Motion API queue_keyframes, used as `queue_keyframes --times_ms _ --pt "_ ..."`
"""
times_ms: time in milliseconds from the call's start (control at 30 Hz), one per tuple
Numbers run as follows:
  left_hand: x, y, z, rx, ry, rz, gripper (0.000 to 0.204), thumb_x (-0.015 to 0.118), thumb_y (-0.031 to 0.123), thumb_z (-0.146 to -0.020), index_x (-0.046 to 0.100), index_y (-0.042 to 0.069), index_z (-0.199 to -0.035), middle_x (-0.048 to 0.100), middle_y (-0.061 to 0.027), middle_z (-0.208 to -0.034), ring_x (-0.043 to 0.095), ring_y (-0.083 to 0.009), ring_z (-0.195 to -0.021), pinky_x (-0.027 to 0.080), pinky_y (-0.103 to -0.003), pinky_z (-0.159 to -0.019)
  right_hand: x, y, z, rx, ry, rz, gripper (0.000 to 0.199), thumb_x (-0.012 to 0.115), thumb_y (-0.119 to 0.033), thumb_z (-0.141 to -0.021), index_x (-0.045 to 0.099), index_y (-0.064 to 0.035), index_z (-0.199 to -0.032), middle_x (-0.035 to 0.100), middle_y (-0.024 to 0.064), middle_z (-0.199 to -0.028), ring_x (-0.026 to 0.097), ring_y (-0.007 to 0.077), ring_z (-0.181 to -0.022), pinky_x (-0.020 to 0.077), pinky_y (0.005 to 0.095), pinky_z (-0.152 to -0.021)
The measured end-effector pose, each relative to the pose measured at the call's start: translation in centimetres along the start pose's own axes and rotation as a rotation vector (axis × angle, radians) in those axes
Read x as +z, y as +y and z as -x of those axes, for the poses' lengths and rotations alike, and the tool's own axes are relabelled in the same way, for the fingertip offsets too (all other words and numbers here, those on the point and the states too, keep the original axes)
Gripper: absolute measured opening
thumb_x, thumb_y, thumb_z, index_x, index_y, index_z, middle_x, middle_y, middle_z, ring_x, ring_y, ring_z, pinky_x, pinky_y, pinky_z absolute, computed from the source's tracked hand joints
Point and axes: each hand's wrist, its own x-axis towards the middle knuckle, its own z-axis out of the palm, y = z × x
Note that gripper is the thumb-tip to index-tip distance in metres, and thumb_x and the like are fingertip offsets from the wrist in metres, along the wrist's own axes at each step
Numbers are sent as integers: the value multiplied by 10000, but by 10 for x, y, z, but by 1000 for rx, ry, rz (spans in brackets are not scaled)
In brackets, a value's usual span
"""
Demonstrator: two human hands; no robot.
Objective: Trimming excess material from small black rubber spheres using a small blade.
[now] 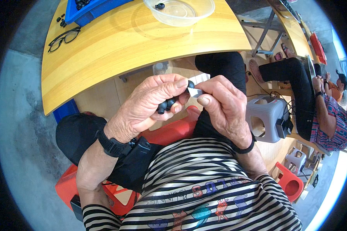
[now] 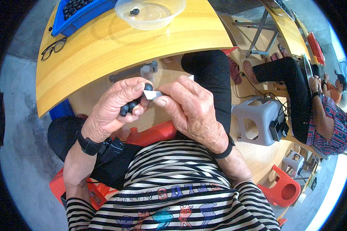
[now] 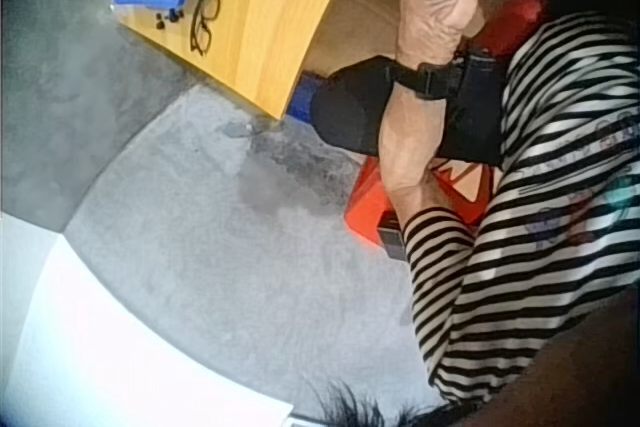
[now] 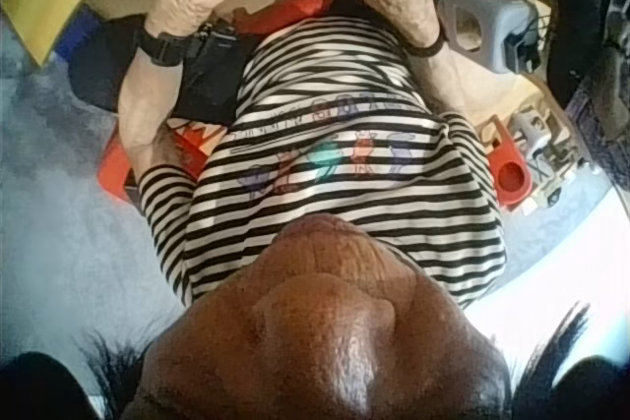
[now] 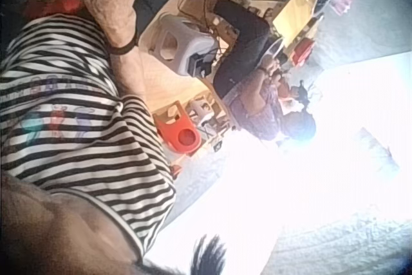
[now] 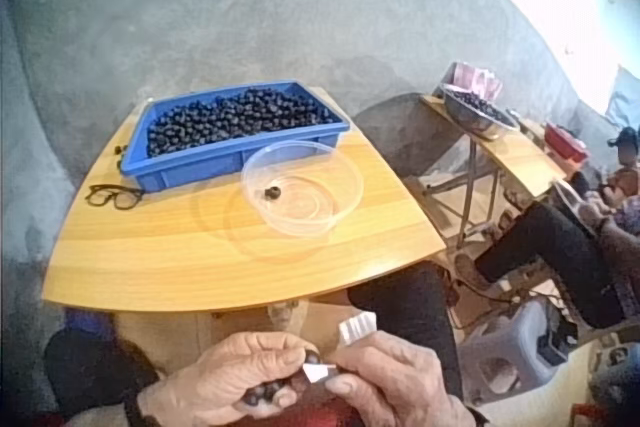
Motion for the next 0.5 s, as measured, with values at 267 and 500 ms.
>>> queue_keyframes --times_ms 267,500 --pt "-6 -3 0 -3 4 10 214 555 233 -917 581 29 -977 555 -26 -759 523 -46 -599 326 -116 -368 3 1 0 26 19 8 130 656 -132 -797 603 -15 -818 500 98 -646 503 253 -568 414 332 -510" --pt "-7 -7 -3 -1 29 65 173 557 206 -911 554 36 -946 536 -40 -758 490 -61 -596 323 -120 -374 4 10 2 45 3 126 101 596 -73 -836 615 26 -844 574 109 -719 556 230 -620 441 284 -553"
